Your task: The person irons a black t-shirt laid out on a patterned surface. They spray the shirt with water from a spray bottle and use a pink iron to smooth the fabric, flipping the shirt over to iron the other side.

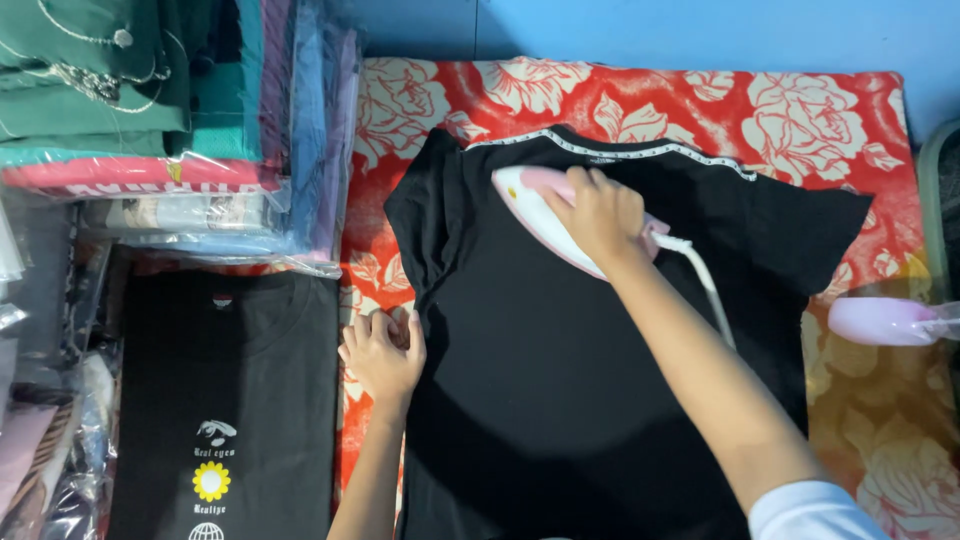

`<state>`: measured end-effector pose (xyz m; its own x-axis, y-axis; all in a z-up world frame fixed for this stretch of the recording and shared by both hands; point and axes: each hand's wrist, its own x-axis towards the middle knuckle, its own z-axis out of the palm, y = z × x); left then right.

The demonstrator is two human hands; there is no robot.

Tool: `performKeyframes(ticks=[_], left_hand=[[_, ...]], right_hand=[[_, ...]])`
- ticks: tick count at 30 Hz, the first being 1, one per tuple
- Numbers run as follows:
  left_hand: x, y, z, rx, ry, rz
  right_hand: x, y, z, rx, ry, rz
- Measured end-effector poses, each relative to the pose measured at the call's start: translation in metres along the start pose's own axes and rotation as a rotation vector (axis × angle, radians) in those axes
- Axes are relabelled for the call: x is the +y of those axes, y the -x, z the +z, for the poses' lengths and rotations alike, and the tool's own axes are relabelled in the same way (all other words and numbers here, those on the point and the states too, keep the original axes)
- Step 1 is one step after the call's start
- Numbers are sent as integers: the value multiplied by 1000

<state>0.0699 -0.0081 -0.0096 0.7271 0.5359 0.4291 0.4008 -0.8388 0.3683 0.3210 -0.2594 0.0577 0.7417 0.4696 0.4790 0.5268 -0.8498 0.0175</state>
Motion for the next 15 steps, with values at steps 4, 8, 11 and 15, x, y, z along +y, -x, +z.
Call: performKeyframes(ticks=[4, 8, 11, 15], left_hand=[[2, -1, -2, -9, -4, -6], [0, 0, -2, -32, 0, -20], [3, -3, -2, -24, -13, -23], [5, -4, -4, -11, 8, -30]], right_hand=[[-20, -2, 19, -152, -59, 191], [-47, 13, -24, -527, -165, 315], [-64, 23, -53, -780, -413, 321], [-86, 12, -35, -751, -656, 411]])
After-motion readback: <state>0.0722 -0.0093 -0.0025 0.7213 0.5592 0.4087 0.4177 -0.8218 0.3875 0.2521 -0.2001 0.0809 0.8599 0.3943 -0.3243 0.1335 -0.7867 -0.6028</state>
